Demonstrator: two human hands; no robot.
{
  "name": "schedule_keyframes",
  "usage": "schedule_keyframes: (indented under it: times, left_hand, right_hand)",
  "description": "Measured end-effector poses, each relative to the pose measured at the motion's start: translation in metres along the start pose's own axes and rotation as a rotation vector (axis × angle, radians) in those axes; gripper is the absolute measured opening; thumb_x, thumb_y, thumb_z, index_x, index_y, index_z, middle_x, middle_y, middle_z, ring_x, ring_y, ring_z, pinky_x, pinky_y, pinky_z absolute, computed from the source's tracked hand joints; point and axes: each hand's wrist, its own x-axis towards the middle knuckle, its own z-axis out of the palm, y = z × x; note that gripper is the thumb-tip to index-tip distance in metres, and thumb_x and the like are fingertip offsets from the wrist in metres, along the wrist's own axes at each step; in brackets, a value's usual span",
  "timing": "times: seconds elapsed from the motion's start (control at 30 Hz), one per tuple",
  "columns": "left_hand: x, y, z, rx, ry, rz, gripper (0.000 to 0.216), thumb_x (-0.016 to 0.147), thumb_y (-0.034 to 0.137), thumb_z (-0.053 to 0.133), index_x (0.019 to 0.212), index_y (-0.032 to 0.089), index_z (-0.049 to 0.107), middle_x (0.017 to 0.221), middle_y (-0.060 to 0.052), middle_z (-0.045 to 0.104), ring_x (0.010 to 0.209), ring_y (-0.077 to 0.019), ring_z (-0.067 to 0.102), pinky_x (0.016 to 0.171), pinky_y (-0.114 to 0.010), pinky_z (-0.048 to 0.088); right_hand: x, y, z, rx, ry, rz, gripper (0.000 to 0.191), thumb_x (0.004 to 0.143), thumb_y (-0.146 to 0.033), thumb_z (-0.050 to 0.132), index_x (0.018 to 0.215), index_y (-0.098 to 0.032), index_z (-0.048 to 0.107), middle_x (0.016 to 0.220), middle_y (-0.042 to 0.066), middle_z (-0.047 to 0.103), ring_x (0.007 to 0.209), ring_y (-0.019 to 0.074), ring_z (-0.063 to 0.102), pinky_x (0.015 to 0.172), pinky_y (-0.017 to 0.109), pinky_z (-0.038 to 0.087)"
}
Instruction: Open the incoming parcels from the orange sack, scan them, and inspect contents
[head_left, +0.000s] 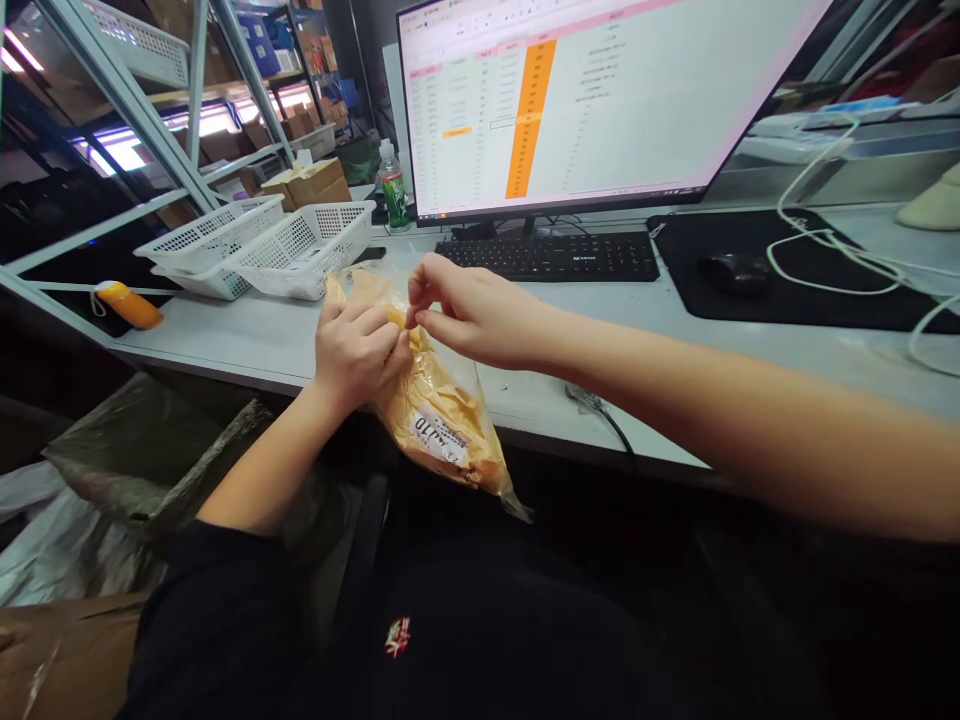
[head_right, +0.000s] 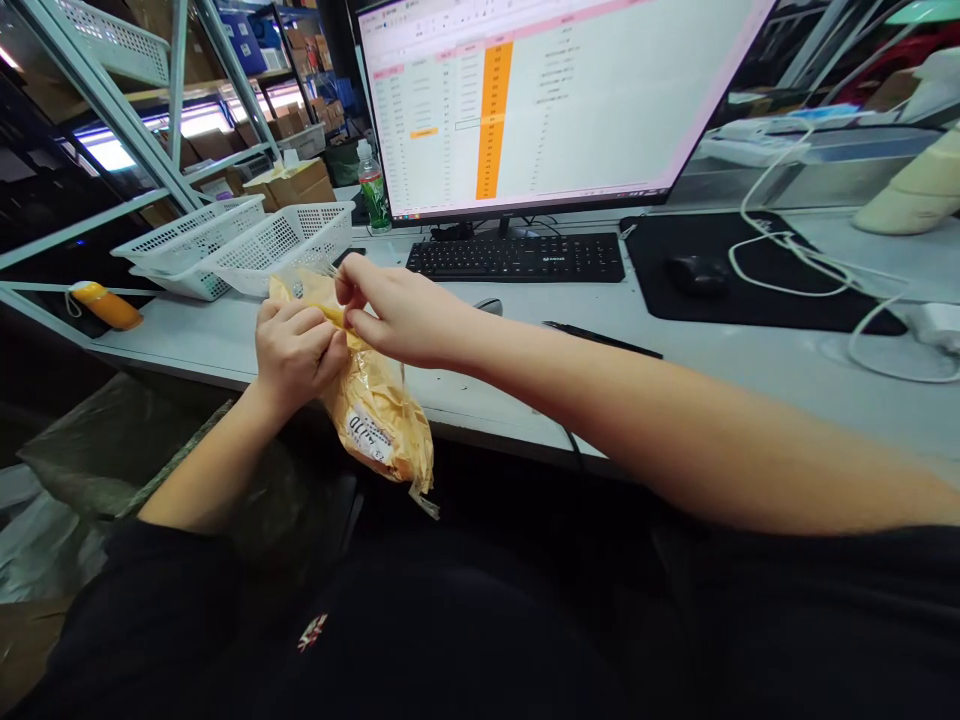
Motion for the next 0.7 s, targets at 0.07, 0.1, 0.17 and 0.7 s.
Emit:
schedule_keyframes:
  times: [0.07,0.1,0.17,0.7]
  left_hand:
    - [-0.002,0.005,-0.002,-0.028,-0.025,-0.042,0.041,0.103,0.032,0.048,0.064,0.022,0.054,0.069,-0.003,0.063,0.077,-0.0213,0.057,0.078,-0.042,0.033]
    - [-0.003,0.008,-0.003,-0.056,-0.048,-0.064,0.039,0.104,0.033,0.047,0.068,0.022,0.057,0.076,-0.004,0.067,0.083,-0.0220,0.060,0.081,-0.043,0.034]
    - [-0.006,0.012,-0.003,-0.128,-0.101,-0.095,0.036,0.105,0.033,0.046,0.076,0.022,0.063,0.088,-0.004,0.073,0.092,-0.0222,0.063,0.087,-0.043,0.034]
    - [-0.043,-0.029,-0.011,-0.221,-0.307,-0.200,0.052,0.108,0.042,0.037,0.062,0.023,0.050,0.062,-0.002,0.061,0.068,-0.0206,0.056,0.076,-0.042,0.031]
  right_hand:
    - [-0.001,0.004,0.005,-0.009,-0.087,0.038,0.014,0.091,-0.018,0.055,0.105,-0.022,0.054,0.102,0.007,0.072,0.093,0.0207,0.064,0.083,0.032,0.046]
    - [-0.002,0.005,0.007,-0.013,-0.133,0.056,0.012,0.092,-0.020,0.055,0.104,-0.022,0.054,0.101,0.007,0.073,0.090,0.0208,0.064,0.082,0.032,0.045]
    - [-0.006,0.007,0.010,-0.014,-0.195,0.087,0.011,0.094,-0.024,0.054,0.105,-0.022,0.054,0.099,0.008,0.073,0.087,0.0208,0.064,0.079,0.032,0.045]
    - [-0.015,0.036,-0.010,-0.032,-0.384,0.049,0.028,0.094,-0.045,0.057,0.094,-0.020,0.070,0.088,0.005,0.070,0.079,0.0181,0.059,0.074,0.031,0.042]
